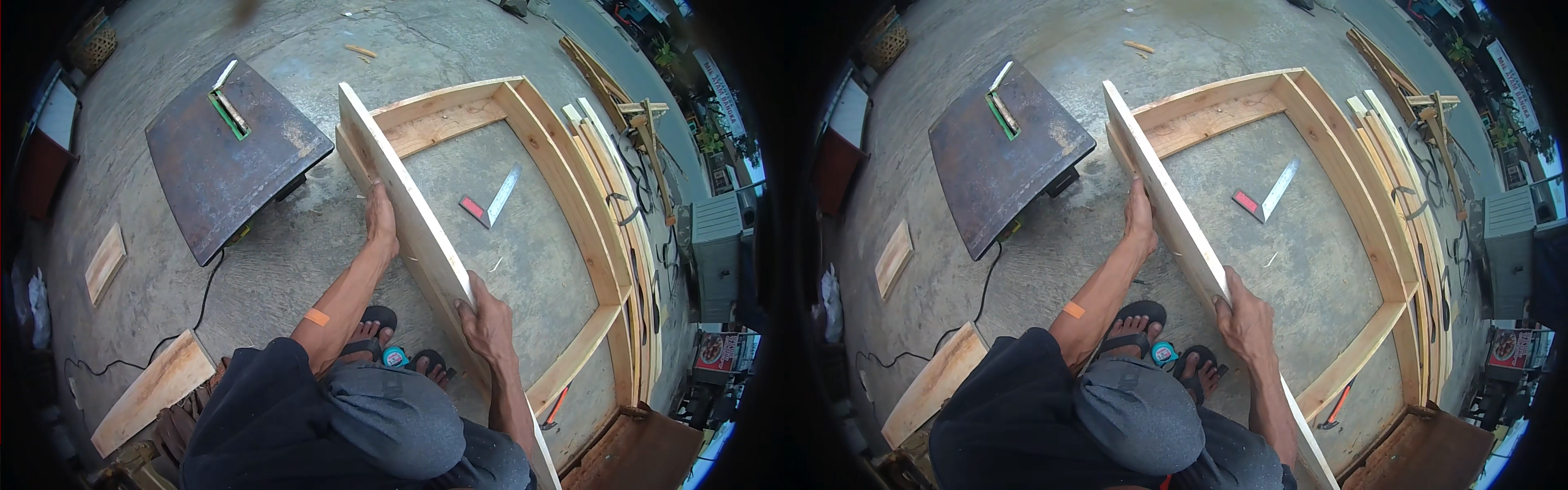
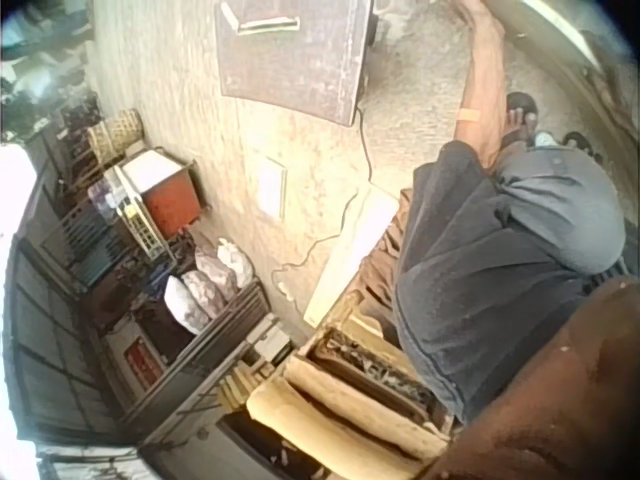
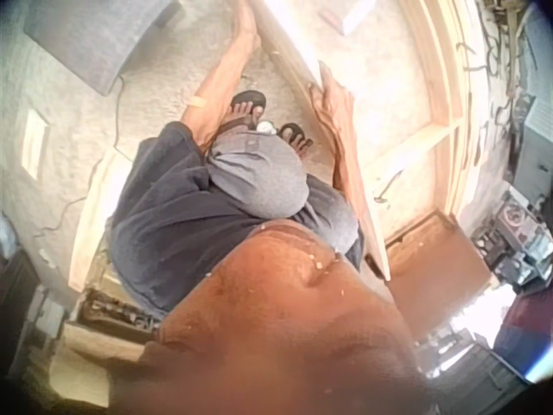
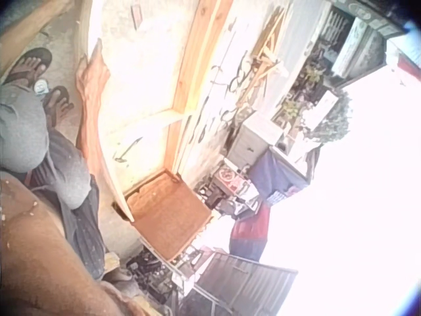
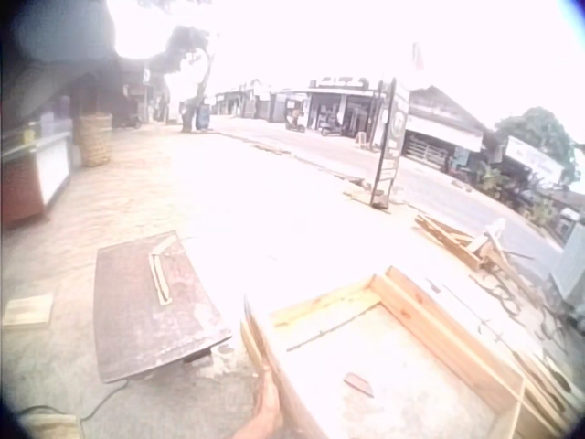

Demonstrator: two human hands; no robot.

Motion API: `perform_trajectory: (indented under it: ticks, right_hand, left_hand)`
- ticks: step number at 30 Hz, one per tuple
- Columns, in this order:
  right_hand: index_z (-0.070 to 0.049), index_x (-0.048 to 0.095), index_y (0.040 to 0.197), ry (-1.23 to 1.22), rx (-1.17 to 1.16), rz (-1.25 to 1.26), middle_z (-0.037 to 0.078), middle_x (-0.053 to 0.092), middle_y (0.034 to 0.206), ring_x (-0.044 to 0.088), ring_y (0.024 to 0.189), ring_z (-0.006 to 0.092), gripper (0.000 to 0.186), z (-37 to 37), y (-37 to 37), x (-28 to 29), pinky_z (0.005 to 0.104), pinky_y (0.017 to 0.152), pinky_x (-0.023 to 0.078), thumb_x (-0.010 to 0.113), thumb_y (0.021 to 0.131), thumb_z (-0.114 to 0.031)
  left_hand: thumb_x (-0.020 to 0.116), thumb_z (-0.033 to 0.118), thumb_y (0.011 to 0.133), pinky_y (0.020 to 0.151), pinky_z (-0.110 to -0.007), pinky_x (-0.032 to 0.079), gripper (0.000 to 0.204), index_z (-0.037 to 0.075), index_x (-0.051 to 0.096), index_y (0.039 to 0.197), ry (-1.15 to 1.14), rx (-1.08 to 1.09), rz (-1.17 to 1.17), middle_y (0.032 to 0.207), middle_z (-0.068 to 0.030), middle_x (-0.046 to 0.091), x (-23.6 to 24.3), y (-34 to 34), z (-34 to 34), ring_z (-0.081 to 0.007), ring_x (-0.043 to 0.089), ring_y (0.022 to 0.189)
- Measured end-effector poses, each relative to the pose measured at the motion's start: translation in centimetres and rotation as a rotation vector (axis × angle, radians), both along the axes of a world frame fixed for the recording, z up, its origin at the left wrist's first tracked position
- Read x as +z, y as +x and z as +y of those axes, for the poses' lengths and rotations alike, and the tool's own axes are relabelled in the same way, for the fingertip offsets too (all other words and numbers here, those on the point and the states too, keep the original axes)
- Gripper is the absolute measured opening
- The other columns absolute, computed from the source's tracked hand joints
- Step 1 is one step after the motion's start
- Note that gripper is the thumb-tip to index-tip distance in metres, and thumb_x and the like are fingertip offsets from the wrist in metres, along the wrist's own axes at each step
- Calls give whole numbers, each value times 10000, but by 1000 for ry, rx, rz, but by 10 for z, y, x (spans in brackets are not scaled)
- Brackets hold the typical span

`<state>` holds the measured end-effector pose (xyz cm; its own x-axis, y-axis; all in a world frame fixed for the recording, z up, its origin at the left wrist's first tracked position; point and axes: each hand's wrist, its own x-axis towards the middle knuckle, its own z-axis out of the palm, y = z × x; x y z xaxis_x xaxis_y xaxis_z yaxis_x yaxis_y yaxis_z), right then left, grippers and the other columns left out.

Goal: The person measures and marks a long wooden plank using a tape measure and pencil, then uses a table saw to cut the plank into smaller pieces. The person also uses a try square to ensure accurate cuts and places the cut pieces into a wooden frame.

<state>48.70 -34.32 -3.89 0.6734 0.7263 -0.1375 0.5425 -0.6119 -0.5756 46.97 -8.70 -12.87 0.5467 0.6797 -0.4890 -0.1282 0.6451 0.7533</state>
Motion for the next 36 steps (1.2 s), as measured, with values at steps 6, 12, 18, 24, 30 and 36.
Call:
perform_trajectory:
  ticks: [6,12,18,24,30,36]
  right_hand:
    - [-113,532,1445,-15,-19,16,295,715,1064,698,968,494,570,-1,-3,4,547,846,547,692,899,-144]
    - [-115,538,1435,35,1,-10,276,727,1025,707,929,484,552,1,-2,3,546,804,552,689,905,-139]
    - [-105,540,1436,48,12,-5,279,727,1027,711,918,481,556,2,0,3,530,777,561,692,902,-132]
    - [-103,548,1440,49,-22,54,313,710,1062,701,1019,489,561,-1,-1,0,504,849,563,712,904,-123]
    - [-98,542,1445,25,-15,54,316,709,1061,699,1020,494,570,11,1,7,502,847,563,713,902,-108]
    - [-114,536,1433,31,7,-18,293,716,1061,704,973,486,562,7,2,5,517,815,565,709,898,-110]
  left_hand:
    - [353,602,1069,1266,-453,214,797,50,270,1638,-55,35,-49,1677,-155,309,9,-1,-7,-299,290,1546]
    - [338,523,1089,1289,-387,185,742,32,256,1638,-62,139,-157,1706,-107,281,10,-4,-12,-233,263,1568]
    - [371,473,1092,1277,-360,217,696,13,318,1610,-40,162,-112,1678,-122,339,-8,3,-8,-231,314,1545]
    - [392,434,1081,1277,-387,217,695,5,295,1618,-71,175,-150,1683,-138,327,-13,-2,-13,-249,314,1546]
    - [416,439,1065,1275,-421,209,686,17,328,1598,-67,217,-157,1675,-127,335,-13,0,-3,-257,302,1548]
    - [436,380,1062,1263,-424,235,624,63,337,1590,-137,216,-142,1628,-132,383,1,-2,-4,-244,334,1524]
